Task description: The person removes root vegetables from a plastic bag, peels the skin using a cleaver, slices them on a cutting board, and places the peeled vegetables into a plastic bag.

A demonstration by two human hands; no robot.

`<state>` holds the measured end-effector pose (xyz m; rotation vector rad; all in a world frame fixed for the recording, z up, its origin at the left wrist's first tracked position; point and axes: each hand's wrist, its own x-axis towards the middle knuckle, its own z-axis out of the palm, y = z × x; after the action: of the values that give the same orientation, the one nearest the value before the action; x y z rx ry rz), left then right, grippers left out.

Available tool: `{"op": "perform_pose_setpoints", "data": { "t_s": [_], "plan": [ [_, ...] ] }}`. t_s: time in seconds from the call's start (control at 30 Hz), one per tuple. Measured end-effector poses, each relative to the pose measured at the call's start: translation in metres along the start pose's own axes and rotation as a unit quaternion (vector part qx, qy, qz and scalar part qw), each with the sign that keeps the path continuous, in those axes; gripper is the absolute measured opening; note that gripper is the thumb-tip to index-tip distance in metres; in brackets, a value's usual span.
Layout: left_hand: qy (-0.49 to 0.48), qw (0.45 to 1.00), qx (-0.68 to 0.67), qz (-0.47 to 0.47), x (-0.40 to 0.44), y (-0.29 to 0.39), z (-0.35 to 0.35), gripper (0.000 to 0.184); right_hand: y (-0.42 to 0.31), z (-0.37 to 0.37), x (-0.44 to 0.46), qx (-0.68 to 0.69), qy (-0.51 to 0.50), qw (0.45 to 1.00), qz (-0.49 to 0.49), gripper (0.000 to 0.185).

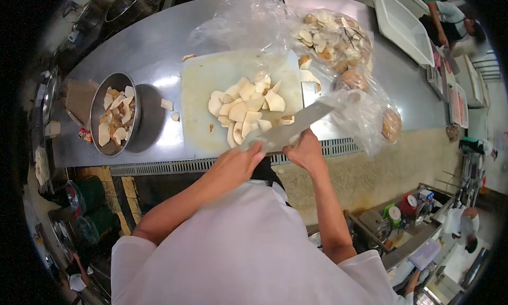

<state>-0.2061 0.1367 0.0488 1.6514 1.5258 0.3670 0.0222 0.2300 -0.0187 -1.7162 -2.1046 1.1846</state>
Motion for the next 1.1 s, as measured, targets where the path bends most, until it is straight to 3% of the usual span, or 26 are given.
{"op": "perform_pose_setpoints", "data": {
  "t_s": [0.07, 0.17, 0.27, 0.4, 0.47, 0.5, 0.57, 0.6, 0.7, 0.77, 0.83, 0.87, 0.93, 1.03, 1.1],
  "plan": [
    [-0.016, 0.999, -0.027, -0.013, 0.037, -0.008, 0.017, 0.037, -0.021, -0.009, -0.007, -0.025, 0.005, 0.998, 0.062, 0.077],
    [-0.028, 0.995, -0.092, 0.012, 0.003, -0.002, -0.007, 0.038, -0.004, -0.005, -0.006, -0.021, 0.021, 1.000, -0.003, 0.080],
    [0.015, 0.997, -0.079, -0.017, -0.028, -0.014, 0.000, 0.041, -0.002, -0.003, -0.011, -0.053, 0.027, 0.998, 0.025, 0.080],
    [-0.023, 0.987, -0.155, -0.038, 0.032, -0.035, 0.027, 0.050, 0.000, -0.005, -0.014, -0.045, 0.018, 0.999, 0.011, 0.083],
    [-0.103, 0.927, -0.314, -0.176, 0.063, -0.056, 0.045, 0.056, 0.014, -0.004, -0.015, -0.055, 0.029, 0.997, -0.034, 0.088],
    [-0.101, 0.927, -0.317, -0.173, 0.063, -0.056, 0.044, 0.056, 0.019, -0.004, -0.019, -0.060, 0.029, 0.997, -0.036, 0.088],
    [-0.073, 0.905, -0.387, -0.161, 0.058, -0.060, 0.041, 0.060, 0.028, 0.000, -0.028, 0.117, 0.082, 0.989, -0.038, 0.086],
    [-0.072, 0.904, -0.388, -0.164, 0.053, -0.060, 0.038, 0.060, 0.028, 0.008, -0.033, 0.118, 0.079, 0.989, -0.039, 0.086],
    [-0.090, 0.912, -0.352, -0.192, 0.035, -0.048, 0.024, 0.055, 0.026, 0.028, -0.044, 0.080, 0.162, 0.982, -0.047, 0.085],
    [-0.049, 0.972, -0.216, -0.080, 0.009, -0.029, 0.004, 0.046, 0.022, 0.031, -0.037, -0.016, 0.166, 0.986, -0.028, 0.078],
    [0.030, 0.994, -0.089, 0.053, -0.019, -0.022, -0.006, 0.042, 0.018, 0.023, -0.031, -0.013, 0.127, 0.992, -0.009, 0.080],
    [0.027, 0.994, -0.088, 0.053, -0.032, -0.010, -0.019, 0.042, 0.017, 0.019, -0.028, -0.015, 0.088, 0.996, 0.004, 0.081],
    [-0.104, 0.992, 0.010, -0.069, -0.050, 0.013, -0.043, 0.039, 0.019, 0.020, -0.022, -0.068, 0.083, 0.994, -0.029, 0.081],
    [-0.138, 0.983, 0.076, -0.097, -0.037, 0.022, -0.035, 0.038, 0.010, 0.018, -0.022, -0.112, 0.066, 0.986, -0.100, 0.080],
    [-0.086, 0.995, 0.015, -0.053, 0.001, 0.001, 0.004, 0.038, 0.002, 0.018, -0.025, -0.097, 0.090, 0.991, 0.006, 0.084]
  ]
}}
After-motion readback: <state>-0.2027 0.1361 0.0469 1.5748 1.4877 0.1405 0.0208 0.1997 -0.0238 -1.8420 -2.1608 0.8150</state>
